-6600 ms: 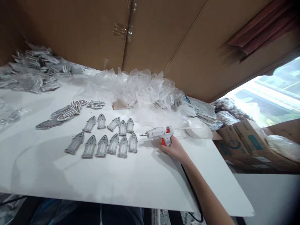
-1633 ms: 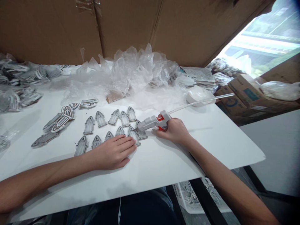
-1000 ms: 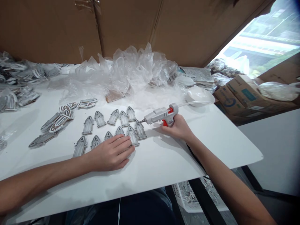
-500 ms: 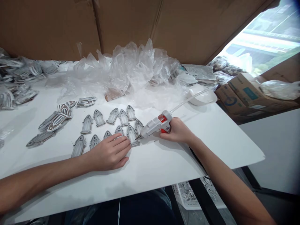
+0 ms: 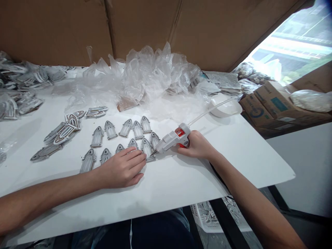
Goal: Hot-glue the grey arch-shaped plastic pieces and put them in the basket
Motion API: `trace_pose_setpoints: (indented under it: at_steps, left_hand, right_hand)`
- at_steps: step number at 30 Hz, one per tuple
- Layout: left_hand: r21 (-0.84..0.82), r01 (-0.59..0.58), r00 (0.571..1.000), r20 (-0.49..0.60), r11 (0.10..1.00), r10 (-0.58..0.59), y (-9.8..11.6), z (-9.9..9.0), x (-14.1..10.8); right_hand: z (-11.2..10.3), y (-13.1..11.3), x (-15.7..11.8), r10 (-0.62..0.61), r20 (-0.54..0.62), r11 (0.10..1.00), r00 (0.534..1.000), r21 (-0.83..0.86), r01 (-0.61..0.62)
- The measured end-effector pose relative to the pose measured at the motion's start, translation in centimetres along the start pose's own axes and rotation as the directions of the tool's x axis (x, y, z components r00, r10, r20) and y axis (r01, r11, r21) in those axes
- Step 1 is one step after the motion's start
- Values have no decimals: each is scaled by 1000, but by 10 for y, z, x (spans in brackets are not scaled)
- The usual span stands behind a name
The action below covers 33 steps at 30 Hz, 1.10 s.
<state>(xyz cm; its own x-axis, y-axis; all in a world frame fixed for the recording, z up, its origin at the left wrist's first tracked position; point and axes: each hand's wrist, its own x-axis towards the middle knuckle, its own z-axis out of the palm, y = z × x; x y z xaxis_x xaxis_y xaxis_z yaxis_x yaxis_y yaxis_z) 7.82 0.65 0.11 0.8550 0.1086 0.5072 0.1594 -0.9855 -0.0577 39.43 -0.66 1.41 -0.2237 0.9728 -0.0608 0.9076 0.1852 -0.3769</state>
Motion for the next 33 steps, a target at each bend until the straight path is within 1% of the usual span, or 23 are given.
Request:
trace_pose_setpoints:
  at_steps: [5,12,16,21,26,30,33]
  left_hand:
    - [-4,4,1000,6,1000,-4,0,0,0]
    - [2,5,1000,20,1000,-5,-1,1,0]
    - [-2,3,1000,18,1000,-3,-1,1,-1]
    - [1,8,1000,23,1000,-8,1,0,-1]
    - [3,4,1000,30,1000,-4,1,1,-2]
    - [3,-1,1000,30,1000,1,0,1,-2]
    - [1,0,999,33,1000,0,0,1,-1]
  right_hand:
    - [-1,-1,-1,-19,-6,1000,1000,-12,19]
    - [-2,-4,0,30,4,1000,1000,1,-30]
    - [-3,-5,-1,41,4,999,999,-23,-41]
    - [-2,-6,-1,3,-26,1000,1000,-5,-3]
    - [-2,-6,-1,11,-17,1000,1000,-25,-11]
    - [-2,-5,-1,-13,-34,1000,999,-18,12]
    - [-2,-4,-2,-7,-40,1000,999,-11,6]
